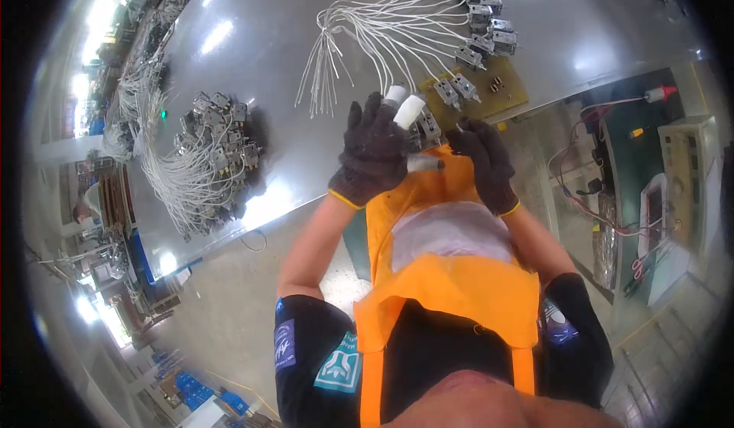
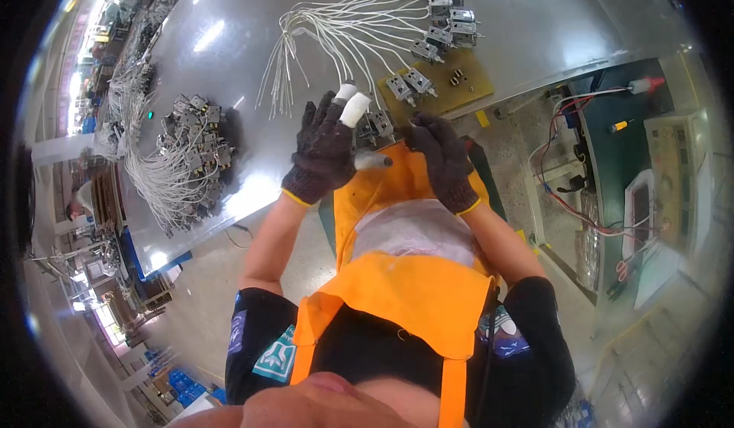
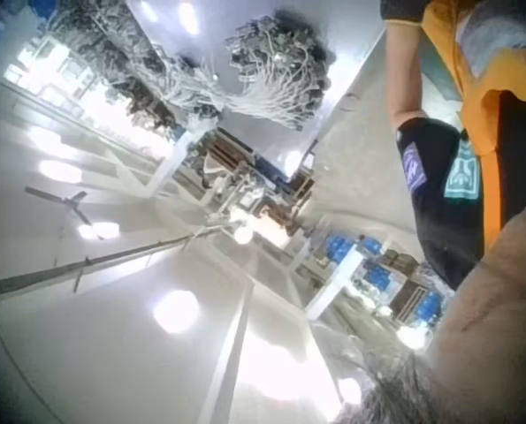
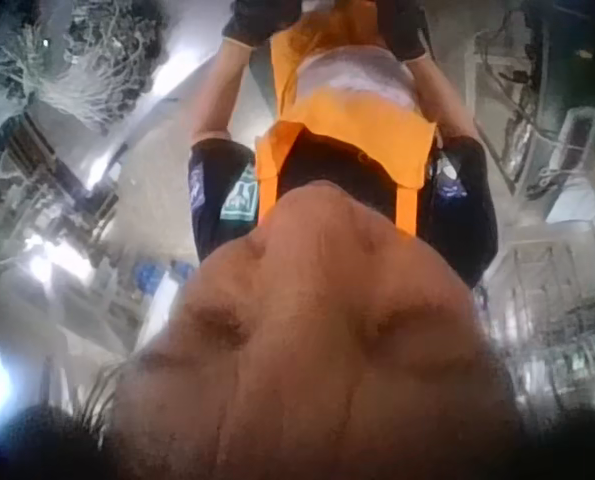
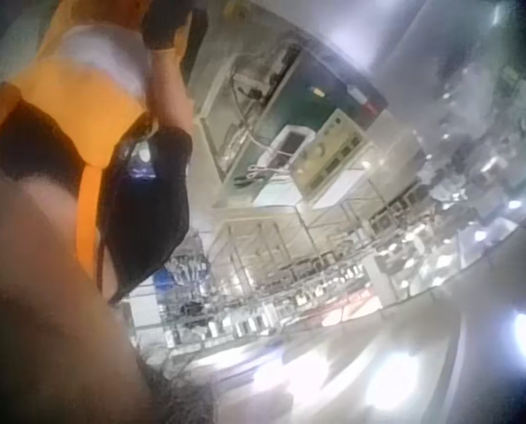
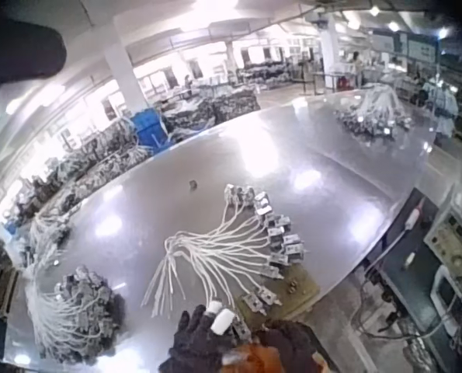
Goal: Assemble wiring harnesses by organizing and bundling multiple wires with connectors.
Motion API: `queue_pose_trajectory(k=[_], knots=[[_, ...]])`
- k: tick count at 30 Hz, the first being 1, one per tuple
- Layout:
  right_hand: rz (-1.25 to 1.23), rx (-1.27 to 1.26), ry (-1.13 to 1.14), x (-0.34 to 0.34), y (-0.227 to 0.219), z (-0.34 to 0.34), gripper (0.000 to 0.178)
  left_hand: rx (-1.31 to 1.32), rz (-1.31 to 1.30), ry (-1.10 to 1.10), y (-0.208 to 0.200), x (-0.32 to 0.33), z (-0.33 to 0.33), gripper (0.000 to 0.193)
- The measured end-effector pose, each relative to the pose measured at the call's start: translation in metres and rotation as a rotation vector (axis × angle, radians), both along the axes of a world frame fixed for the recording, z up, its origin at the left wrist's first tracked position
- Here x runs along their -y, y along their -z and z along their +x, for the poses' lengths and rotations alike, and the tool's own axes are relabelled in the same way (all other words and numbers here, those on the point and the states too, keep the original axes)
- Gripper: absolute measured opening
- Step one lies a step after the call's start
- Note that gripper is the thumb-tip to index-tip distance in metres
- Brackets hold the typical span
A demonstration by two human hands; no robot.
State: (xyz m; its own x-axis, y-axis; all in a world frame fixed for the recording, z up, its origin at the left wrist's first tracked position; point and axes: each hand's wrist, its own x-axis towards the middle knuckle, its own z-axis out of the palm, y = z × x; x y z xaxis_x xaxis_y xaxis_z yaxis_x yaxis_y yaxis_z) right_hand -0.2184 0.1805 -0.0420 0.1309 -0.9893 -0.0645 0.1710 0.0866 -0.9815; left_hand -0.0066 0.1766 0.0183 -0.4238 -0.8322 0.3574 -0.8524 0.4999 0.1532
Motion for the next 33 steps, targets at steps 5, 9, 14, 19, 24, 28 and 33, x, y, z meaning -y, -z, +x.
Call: queue_pose_trajectory(k=[5,9,14,19,24,28,33], knots=[[-0.372,-0.333,-0.181,0.004,-0.009,0.0,0.026,0.016,-0.109,-0.005,0.016,-0.004,-0.021,0.06],[-0.069,-0.128,-0.23,0.013,-0.016,-0.003,0.024,0.017,-0.047,-0.058,0.032,-0.003,-0.011,0.054],[-0.217,-0.256,-0.412,0.061,-0.014,-0.015,0.025,-0.026,0.051,-0.068,0.021,0.015,-0.001,0.057],[-0.576,-0.237,-0.062,0.121,-0.005,-0.019,0.025,-0.297,0.07,-0.246,0.007,0.037,-0.037,0.048],[-0.153,-0.027,-0.043,0.126,-0.004,-0.043,0.022,-0.342,0.197,-0.346,0.029,0.039,-0.074,0.054],[0.096,0.209,-0.052,0.075,-0.002,-0.06,0.028,-0.46,0.224,-0.228,0.034,0.035,-0.058,0.058],[0.257,0.222,-0.048,0.041,0.001,-0.059,0.03,-0.838,0.383,-0.277,0.03,0.044,-0.06,0.05]])
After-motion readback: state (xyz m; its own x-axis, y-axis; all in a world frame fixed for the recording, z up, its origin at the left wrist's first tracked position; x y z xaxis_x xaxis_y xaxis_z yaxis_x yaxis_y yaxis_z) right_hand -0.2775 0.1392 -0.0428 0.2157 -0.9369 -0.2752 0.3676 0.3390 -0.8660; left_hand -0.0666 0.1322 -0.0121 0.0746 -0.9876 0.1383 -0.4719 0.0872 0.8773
